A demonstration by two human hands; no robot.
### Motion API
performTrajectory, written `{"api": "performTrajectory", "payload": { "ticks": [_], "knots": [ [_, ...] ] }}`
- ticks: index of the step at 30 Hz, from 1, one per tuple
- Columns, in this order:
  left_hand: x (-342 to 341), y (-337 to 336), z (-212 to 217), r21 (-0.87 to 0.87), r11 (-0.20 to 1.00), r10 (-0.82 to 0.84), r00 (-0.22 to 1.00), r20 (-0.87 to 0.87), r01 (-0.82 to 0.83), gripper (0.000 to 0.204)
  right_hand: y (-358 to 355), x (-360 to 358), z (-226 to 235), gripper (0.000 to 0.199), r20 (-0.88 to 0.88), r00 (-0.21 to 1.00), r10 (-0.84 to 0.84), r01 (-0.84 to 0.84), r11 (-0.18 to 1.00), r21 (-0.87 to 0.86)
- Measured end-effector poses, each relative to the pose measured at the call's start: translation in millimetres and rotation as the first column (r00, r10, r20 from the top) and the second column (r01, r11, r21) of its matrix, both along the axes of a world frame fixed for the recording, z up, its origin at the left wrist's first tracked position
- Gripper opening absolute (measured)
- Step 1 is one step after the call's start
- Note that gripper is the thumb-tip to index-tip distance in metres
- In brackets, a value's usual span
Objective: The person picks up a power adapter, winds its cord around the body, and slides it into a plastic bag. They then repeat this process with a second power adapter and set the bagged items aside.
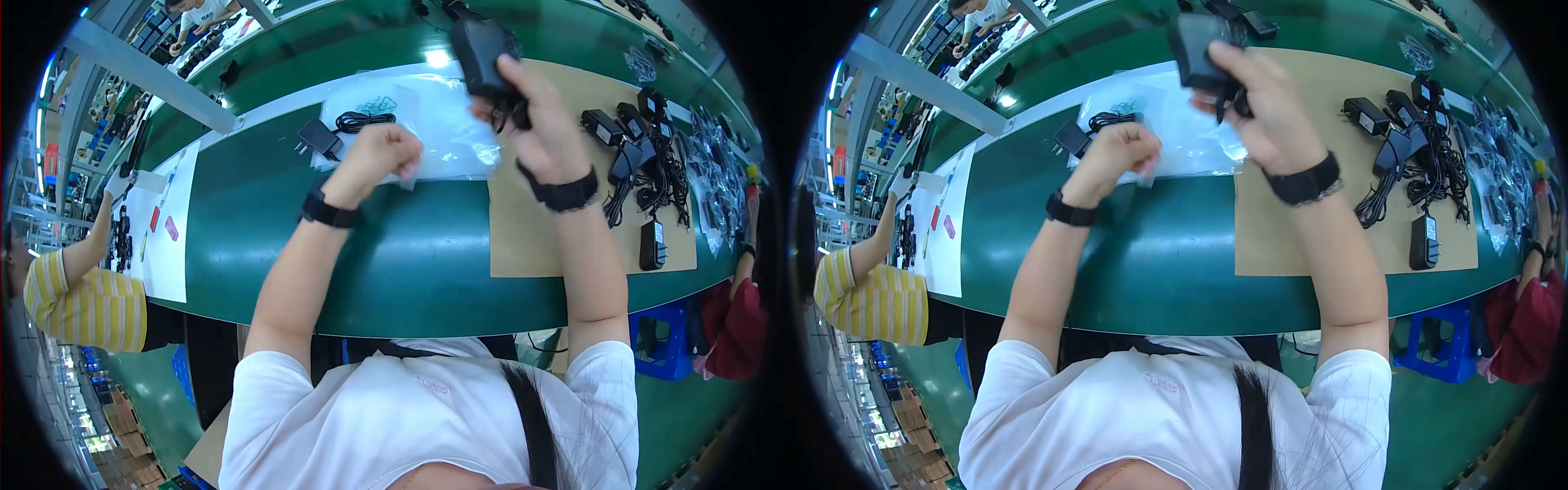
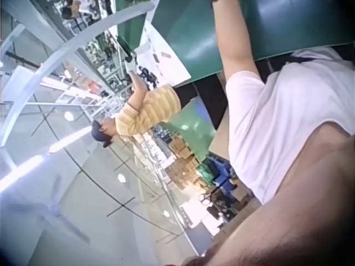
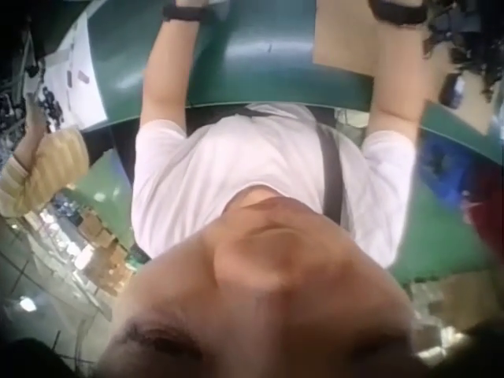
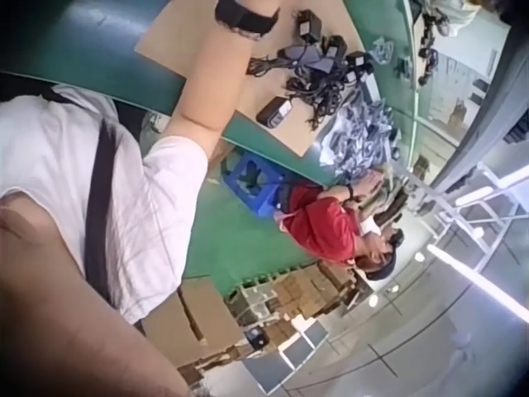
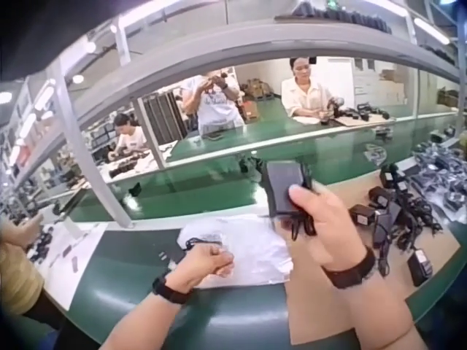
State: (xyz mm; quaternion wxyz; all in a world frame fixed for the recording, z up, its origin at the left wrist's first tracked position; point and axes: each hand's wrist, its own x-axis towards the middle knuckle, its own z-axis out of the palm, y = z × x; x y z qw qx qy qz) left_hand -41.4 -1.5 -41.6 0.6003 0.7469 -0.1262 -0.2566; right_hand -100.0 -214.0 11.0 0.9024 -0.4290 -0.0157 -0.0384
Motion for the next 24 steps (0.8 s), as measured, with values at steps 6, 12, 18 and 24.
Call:
{"api": "performTrajectory", "payload": {
  "ticks": [6,12,18,24],
  "knots": [
    [-46,-9,2,0.241,0.966,-0.006,0.926,0.378,-0.092,0.043,47,-7,-36,0.028,-0.116,0.993,-0.002,-0.005,0.998,-0.068],
    [-36,11,-9,0.035,0.952,0.264,0.875,0.405,-0.304,0.038,49,-19,-40,0.045,0.076,0.986,-0.145,0.163,0.804,-0.572],
    [-38,13,-5,-0.252,0.888,0.459,0.745,0.483,-0.383,0.027,60,-40,-34,0.06,0.331,0.933,0.14,0.305,0.179,-0.935],
    [-59,1,11,-0.07,0.974,0.178,0.544,0.82,-0.214,0.022,62,-30,-50,0.054,0.241,0.949,0.201,0.237,0.043,-0.971]
  ]
}}
